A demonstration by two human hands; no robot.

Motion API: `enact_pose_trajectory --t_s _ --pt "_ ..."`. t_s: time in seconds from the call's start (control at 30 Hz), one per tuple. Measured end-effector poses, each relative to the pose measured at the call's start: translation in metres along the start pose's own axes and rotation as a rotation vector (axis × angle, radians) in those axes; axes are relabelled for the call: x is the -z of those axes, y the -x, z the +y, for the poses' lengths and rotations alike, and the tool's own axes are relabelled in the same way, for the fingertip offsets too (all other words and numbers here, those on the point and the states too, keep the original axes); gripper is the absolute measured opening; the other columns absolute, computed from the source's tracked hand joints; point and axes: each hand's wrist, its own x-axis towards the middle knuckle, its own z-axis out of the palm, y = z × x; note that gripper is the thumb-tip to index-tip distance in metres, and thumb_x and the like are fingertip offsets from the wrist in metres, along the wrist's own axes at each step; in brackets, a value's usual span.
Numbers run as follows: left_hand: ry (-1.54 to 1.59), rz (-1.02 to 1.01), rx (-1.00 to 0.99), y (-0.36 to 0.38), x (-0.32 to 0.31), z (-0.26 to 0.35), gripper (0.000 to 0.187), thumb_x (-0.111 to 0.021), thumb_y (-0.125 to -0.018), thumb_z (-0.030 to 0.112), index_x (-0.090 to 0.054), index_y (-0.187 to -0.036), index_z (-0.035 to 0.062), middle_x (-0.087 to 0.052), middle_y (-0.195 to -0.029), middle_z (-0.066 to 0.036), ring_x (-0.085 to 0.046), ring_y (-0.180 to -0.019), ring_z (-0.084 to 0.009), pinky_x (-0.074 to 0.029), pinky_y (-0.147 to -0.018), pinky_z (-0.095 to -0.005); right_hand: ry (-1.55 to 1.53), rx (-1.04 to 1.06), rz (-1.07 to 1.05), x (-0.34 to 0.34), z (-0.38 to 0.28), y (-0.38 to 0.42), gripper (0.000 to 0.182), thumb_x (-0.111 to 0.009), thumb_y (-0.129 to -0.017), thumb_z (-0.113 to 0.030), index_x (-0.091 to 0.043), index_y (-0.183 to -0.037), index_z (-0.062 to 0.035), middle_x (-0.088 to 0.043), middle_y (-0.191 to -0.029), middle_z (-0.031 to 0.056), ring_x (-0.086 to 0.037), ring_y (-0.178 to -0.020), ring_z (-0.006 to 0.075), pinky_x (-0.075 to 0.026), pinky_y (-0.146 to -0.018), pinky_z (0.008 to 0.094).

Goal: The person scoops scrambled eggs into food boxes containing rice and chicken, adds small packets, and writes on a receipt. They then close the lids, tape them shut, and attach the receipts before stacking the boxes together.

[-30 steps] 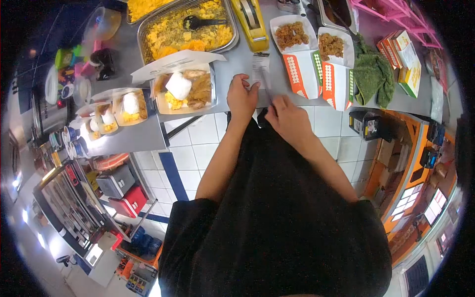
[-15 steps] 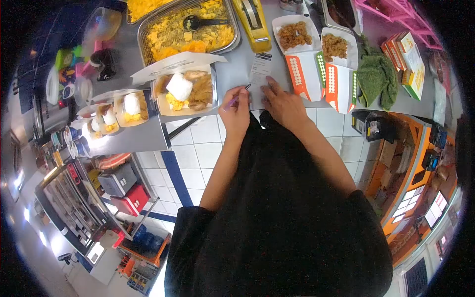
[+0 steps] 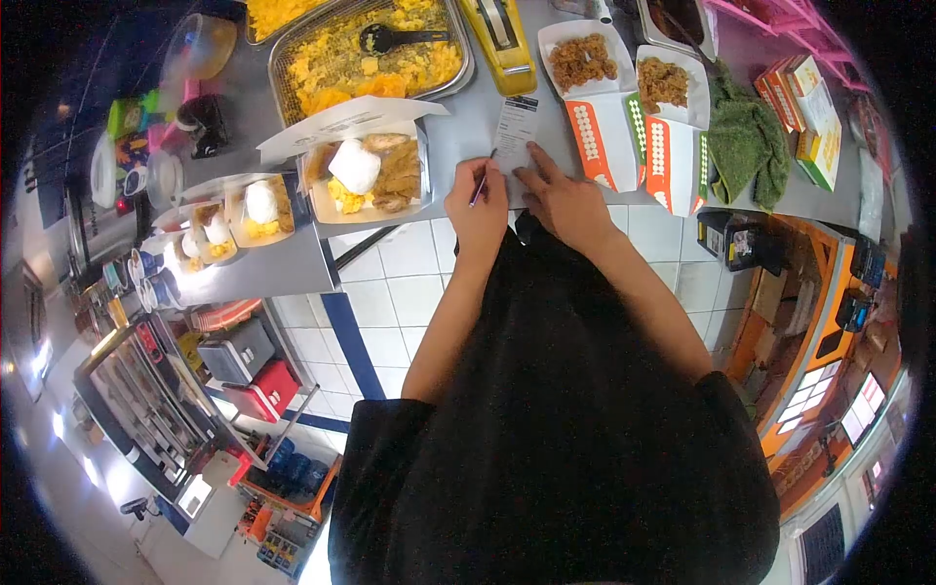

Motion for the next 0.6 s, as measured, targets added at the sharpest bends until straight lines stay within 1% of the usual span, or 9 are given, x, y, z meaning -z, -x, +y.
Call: enact_pose_trajectory --t_s 0.07,0.17,0.23,0.27,0.33,0.37,0.47,0.53,0.6 --pt "0.010 0.008 -0.055 -0.002 -0.002 -0.001 0.012 -0.065 -0.094 0.012 -0.064 -0.094 0.0005 -0.068 -0.079 -0.008 -0.060 -0.068 -0.0117 -0.049 -0.063 -0.0273 -0.017 0.014 0.021 0.001 0.001 0.001 0.045 -0.066 -0.088 -0.027 -0.056 -0.132 -0.0202 -0.044 -0.151 0.0118 -0.072 -0.084 0.0336 -0.059 -0.069 0.0449" --pt "-0.003 0.039 -0.008 -0.005 -0.004 -0.004 0.012 -0.066 -0.094 0.013 -0.064 -0.094 0.0008 -0.068 -0.079 -0.009 -0.059 -0.066 -0.0111 -0.048 -0.062 -0.0269 -0.035 -0.013 -0.032 0.004 0.000 0.001 0.046 -0.067 -0.088 -0.027 -0.056 -0.132 -0.0205 -0.044 -0.151 0.0108 -0.072 -0.086 0.0334 -0.059 -0.070 0.0449" --pt "0.087 -0.055 -0.007 -0.006 -0.004 -0.004 0.014 -0.066 -0.094 0.014 -0.064 -0.095 0.0011 -0.067 -0.079 -0.009 -0.058 -0.066 -0.0102 -0.047 -0.061 -0.0266 -0.045 -0.007 -0.012 0.002 0.001 0.002 0.045 -0.067 -0.087 -0.026 -0.057 -0.131 -0.0201 -0.043 -0.151 0.0101 -0.072 -0.087 0.0330 -0.059 -0.070 0.0449" --pt "0.087 -0.055 -0.008 -0.007 -0.005 -0.002 0.014 -0.066 -0.094 0.014 -0.064 -0.095 0.0011 -0.067 -0.079 -0.009 -0.058 -0.066 -0.0102 -0.047 -0.061 -0.0266 -0.053 0.003 0.008 0.003 0.001 0.002 0.045 -0.067 -0.087 -0.026 -0.057 -0.130 -0.0198 -0.042 -0.152 0.0095 -0.072 -0.088 0.0326 -0.059 -0.071 0.0449" --pt "0.010 0.038 0.008 -0.008 -0.005 0.003 0.014 -0.067 -0.095 0.014 -0.064 -0.096 0.0010 -0.067 -0.079 -0.007 -0.058 -0.066 -0.0103 -0.047 -0.061 -0.0266 -0.056 -0.006 -0.002 0.006 0.001 0.001 0.044 -0.068 -0.087 -0.026 -0.058 -0.130 -0.0198 -0.042 -0.152 0.0091 -0.072 -0.088 0.0324 -0.059 -0.071 0.0448" --pt "0.010 0.038 0.006 -0.008 -0.005 0.003 0.014 -0.067 -0.095 0.014 -0.064 -0.096 0.0010 -0.067 -0.079 -0.007 -0.058 -0.066 -0.0103 -0.047 -0.061 -0.0266 -0.058 -0.015 -0.015 0.007 0.000 0.001 0.044 -0.068 -0.087 -0.025 -0.058 -0.130 -0.0197 -0.042 -0.152 0.0087 -0.072 -0.089 0.0321 -0.059 -0.071 0.0447" --pt "0.032 -0.030 0.051 -0.010 -0.006 0.004 0.013 -0.066 -0.095 0.014 -0.064 -0.097 0.0007 -0.067 -0.078 -0.007 -0.058 -0.066 -0.0105 -0.047 -0.060 -0.0265 -0.073 -0.004 0.006 0.008 0.000 0.002 0.043 -0.068 -0.087 -0.025 -0.059 -0.128 -0.0199 -0.042 -0.152 0.0082 -0.072 -0.091 0.0315 -0.059 -0.070 0.0442" --pt "0.108 -0.072 -0.005 -0.013 -0.009 0.000 0.014 -0.066 -0.095 0.015 -0.064 -0.097 0.0013 -0.067 -0.080 -0.007 -0.058 -0.064 -0.0109 -0.048 -0.060 -0.0267 -0.092 -0.003 0.010 0.006 0.003 0.002 0.042 -0.068 -0.086 -0.025 -0.060 -0.127 -0.0198 -0.042 -0.152 0.0091 -0.072 -0.091 0.0317 -0.059 -0.070 0.0442" --pt "0.081 -0.020 0.023 -0.012 -0.007 0.001 0.013 -0.066 -0.095 0.014 -0.064 -0.097 0.0014 -0.067 -0.082 -0.007 -0.058 -0.065 -0.0107 -0.048 -0.060 -0.0264 -0.111 -0.002 0.011 0.006 0.003 0.002 0.041 -0.068 -0.086 -0.025 -0.061 -0.126 -0.0198 -0.042 -0.152 0.0099 -0.071 -0.092 0.0318 -0.060 -0.069 0.0443"
